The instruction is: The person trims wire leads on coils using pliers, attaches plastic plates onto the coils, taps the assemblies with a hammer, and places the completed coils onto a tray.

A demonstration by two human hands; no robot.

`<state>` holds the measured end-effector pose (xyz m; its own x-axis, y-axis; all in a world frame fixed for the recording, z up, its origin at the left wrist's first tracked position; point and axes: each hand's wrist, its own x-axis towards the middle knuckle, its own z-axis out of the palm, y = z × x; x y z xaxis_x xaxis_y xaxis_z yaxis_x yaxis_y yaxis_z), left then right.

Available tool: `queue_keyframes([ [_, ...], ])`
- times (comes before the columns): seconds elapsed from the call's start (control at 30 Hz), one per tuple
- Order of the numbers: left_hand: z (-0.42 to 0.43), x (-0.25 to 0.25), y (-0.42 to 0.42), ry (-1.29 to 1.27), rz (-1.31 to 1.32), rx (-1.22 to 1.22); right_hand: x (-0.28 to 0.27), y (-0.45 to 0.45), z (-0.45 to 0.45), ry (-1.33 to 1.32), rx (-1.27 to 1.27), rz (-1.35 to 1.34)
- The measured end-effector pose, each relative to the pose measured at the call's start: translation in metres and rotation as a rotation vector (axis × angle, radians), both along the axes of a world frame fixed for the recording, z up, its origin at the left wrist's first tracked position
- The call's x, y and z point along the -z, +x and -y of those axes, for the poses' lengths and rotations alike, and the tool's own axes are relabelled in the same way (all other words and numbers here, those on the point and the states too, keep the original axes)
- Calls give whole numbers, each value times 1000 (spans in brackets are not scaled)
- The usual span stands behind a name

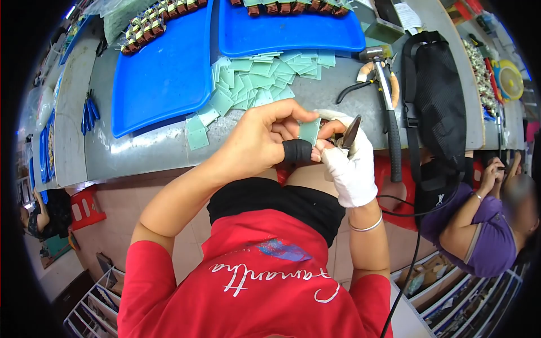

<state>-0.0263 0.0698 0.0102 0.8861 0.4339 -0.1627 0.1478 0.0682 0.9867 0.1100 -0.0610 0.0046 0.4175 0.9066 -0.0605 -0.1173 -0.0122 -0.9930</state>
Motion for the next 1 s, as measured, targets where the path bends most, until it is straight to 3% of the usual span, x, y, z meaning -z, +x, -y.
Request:
queue_keyframes([
  [0.13, 7, 3, 5, -17, 139, -48, -4, -3, 0, -6, 123, -193],
  [0.27, 7, 3, 9, -190, 149, -96, -6, 1, -2, -5, 119, -124],
  [0.33, 4, 2, 10, -407, 138, -166, -3, 6, -7, 32, 307, 201],
  [0.4, 5, 2, 10, -447, 146, -205, 7, 14, -11, 54, 529, 305],
  [0.47, 6, 4, 8, -208, 209, -166, 14, 19, -18, 26, 580, 322],
  [0.5, 7, 3, 8, -208, 209, -167, 39, 25, -22, 138, 592, 419],
  [0.6, 9, 3, 10, -255, 191, -228, 38, 27, -21, 83, 499, 1040],
  [0.7, 11, 5, 12, -143, 262, -307, 34, 29, -17, 20, 433, 1116],
  [0.8, 9, 3, 11, -40, 188, -329, 34, 27, -12, 131, 455, 835],
  [0.9, 9, 11, 10, 88, 266, -381, 2, 6, 7, 33, 330, 646],
  [0.93, 8, 14, 10, 118, 274, -394, 0, 2, 9, 116, 260, 658],
  [1.0, 9, 17, 12, 148, 284, -403, -14, -9, 18, -20, 155, 816],
])
